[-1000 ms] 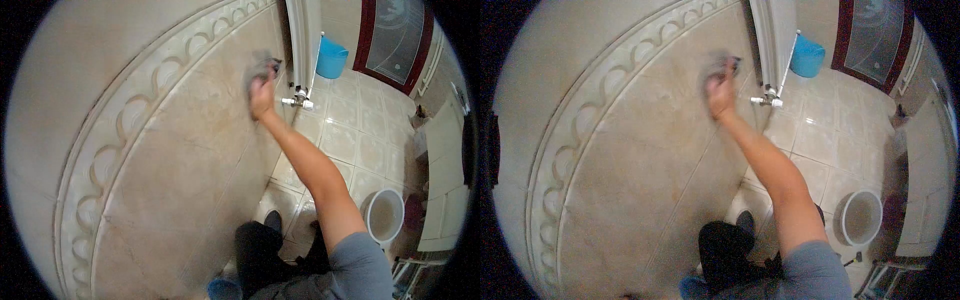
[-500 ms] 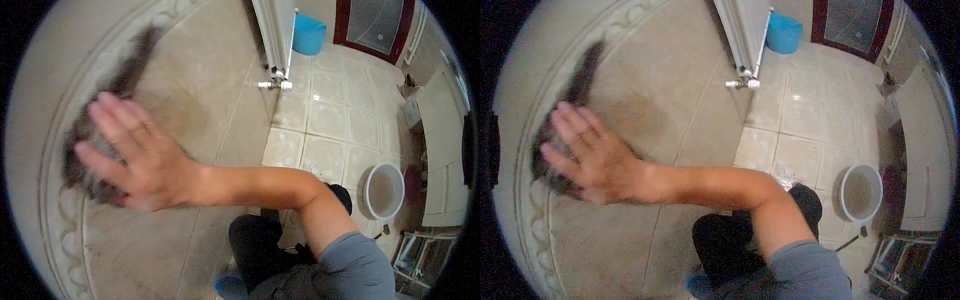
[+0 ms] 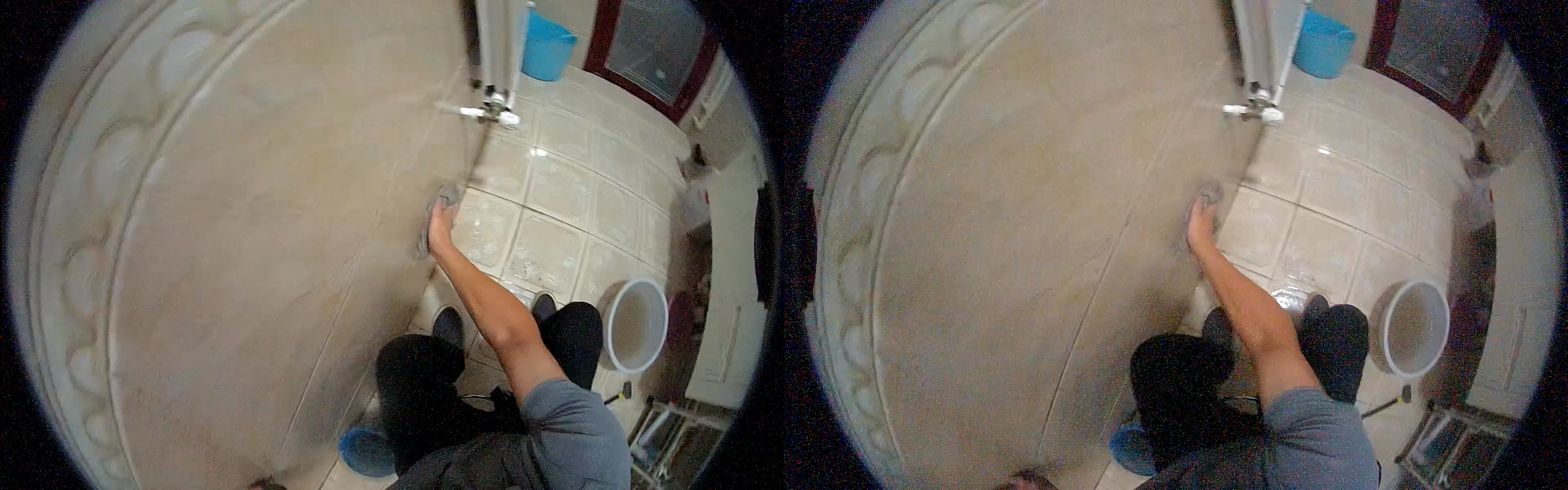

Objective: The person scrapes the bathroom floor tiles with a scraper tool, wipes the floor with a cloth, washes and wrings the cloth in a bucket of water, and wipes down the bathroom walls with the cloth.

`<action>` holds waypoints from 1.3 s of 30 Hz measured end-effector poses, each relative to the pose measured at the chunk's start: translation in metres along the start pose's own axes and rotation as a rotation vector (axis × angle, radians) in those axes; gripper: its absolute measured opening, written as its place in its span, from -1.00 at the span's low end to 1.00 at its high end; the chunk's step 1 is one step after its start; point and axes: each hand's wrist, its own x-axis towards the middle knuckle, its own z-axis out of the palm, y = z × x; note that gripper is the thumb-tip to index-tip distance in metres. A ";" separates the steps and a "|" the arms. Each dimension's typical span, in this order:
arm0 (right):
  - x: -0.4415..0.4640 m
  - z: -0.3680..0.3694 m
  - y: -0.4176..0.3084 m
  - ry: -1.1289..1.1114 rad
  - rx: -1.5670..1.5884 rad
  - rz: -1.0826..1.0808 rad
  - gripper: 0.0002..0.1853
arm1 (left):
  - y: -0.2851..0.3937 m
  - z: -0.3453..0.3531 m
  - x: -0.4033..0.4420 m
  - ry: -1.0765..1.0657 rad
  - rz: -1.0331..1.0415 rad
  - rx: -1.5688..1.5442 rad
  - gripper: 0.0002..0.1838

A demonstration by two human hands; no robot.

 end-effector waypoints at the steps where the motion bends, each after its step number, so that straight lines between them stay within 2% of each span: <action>1: -0.021 0.012 0.000 -0.037 -0.013 0.012 -0.30 | -0.008 -0.004 -0.001 -0.003 0.026 0.015 0.00; 3: -0.060 0.015 -0.091 -0.058 0.028 -0.276 -0.31 | -0.013 -0.005 0.000 -0.009 0.034 0.030 -0.04; 5: -0.093 0.030 -0.167 -0.138 0.015 -0.719 -0.32 | -0.027 0.003 -0.007 -0.043 0.065 0.012 -0.07; 7: -0.153 0.034 -0.253 -0.256 0.138 -1.049 -0.24 | -0.053 0.012 -0.013 -0.040 0.102 0.002 -0.12; 9: -0.221 0.030 -0.312 -0.442 0.290 -1.287 -0.15 | -0.021 0.001 0.001 -0.024 0.125 -0.042 -0.12; 10: -0.245 0.025 -0.315 -0.565 0.334 -1.375 -0.09 | -0.016 0.002 0.002 -0.018 0.118 -0.020 -0.11; 12: -0.250 0.019 -0.298 -0.607 0.299 -1.410 -0.09 | -0.013 0.002 0.000 -0.022 0.118 -0.004 -0.09; 14: -0.244 0.026 -0.252 -0.622 0.154 -1.503 -0.11 | -0.013 0.005 -0.002 -0.009 0.017 -0.133 -0.11; 16: -0.215 0.011 -0.124 -1.022 0.115 -1.095 -0.15 | -0.022 0.002 -0.003 -0.024 0.034 -0.060 -0.12; 17: -0.200 0.004 -0.062 -1.145 0.082 -0.869 -0.16 | -0.026 0.000 -0.007 -0.047 0.052 0.006 -0.12; 18: -0.177 -0.011 -0.019 -0.921 -0.007 -0.930 -0.19 | -0.028 0.004 -0.013 -0.054 0.044 0.021 -0.12; 20: -0.167 -0.012 -0.012 -0.572 0.094 -0.764 -0.24 | -0.029 0.013 -0.017 -0.015 0.053 -0.175 -0.14; 22: -0.186 -0.012 -0.014 -0.465 0.261 -0.499 -0.27 | -0.029 0.006 -0.016 -0.055 0.048 -0.129 -0.14; 24: -0.193 -0.010 0.002 -0.352 -0.450 -0.945 -0.63 | -0.028 0.007 -0.016 -0.059 0.022 -0.109 -0.14; 25: -0.203 -0.015 -0.040 -0.366 -0.526 -0.937 -0.70 | -0.027 0.010 -0.016 -0.031 0.027 -0.167 -0.14; 28: -0.242 0.020 -0.164 -0.332 0.126 -0.836 -0.67 | -0.032 0.009 -0.016 -0.023 0.044 -0.187 -0.13; 29: -0.250 0.030 -0.226 -0.180 0.378 -0.958 -0.51 | -0.031 0.009 -0.013 -0.042 0.050 -0.148 -0.13; 31: -0.294 0.033 -0.291 -0.355 0.243 -1.144 -0.06 | -0.038 0.010 -0.020 -0.048 0.074 -0.122 -0.11; 33: -0.321 0.040 -0.326 -0.313 0.463 -1.170 -0.19 | -0.039 0.008 -0.027 -0.053 0.088 -0.081 -0.09; 34: -0.322 0.038 -0.313 -0.316 0.453 -1.163 -0.19 | -0.037 0.009 -0.028 -0.044 0.067 -0.088 -0.08; 35: -0.318 0.040 -0.297 -0.337 0.372 -1.152 -0.01 | -0.032 0.013 -0.021 -0.039 0.055 -0.097 -0.08; 37: -0.315 0.034 -0.231 -0.483 0.274 -1.045 0.19 | -0.027 0.007 -0.019 -0.055 0.070 -0.074 -0.09; 39: -0.315 0.019 -0.120 -0.380 0.185 -0.886 0.11 | -0.025 0.008 -0.012 -0.072 0.095 -0.052 -0.10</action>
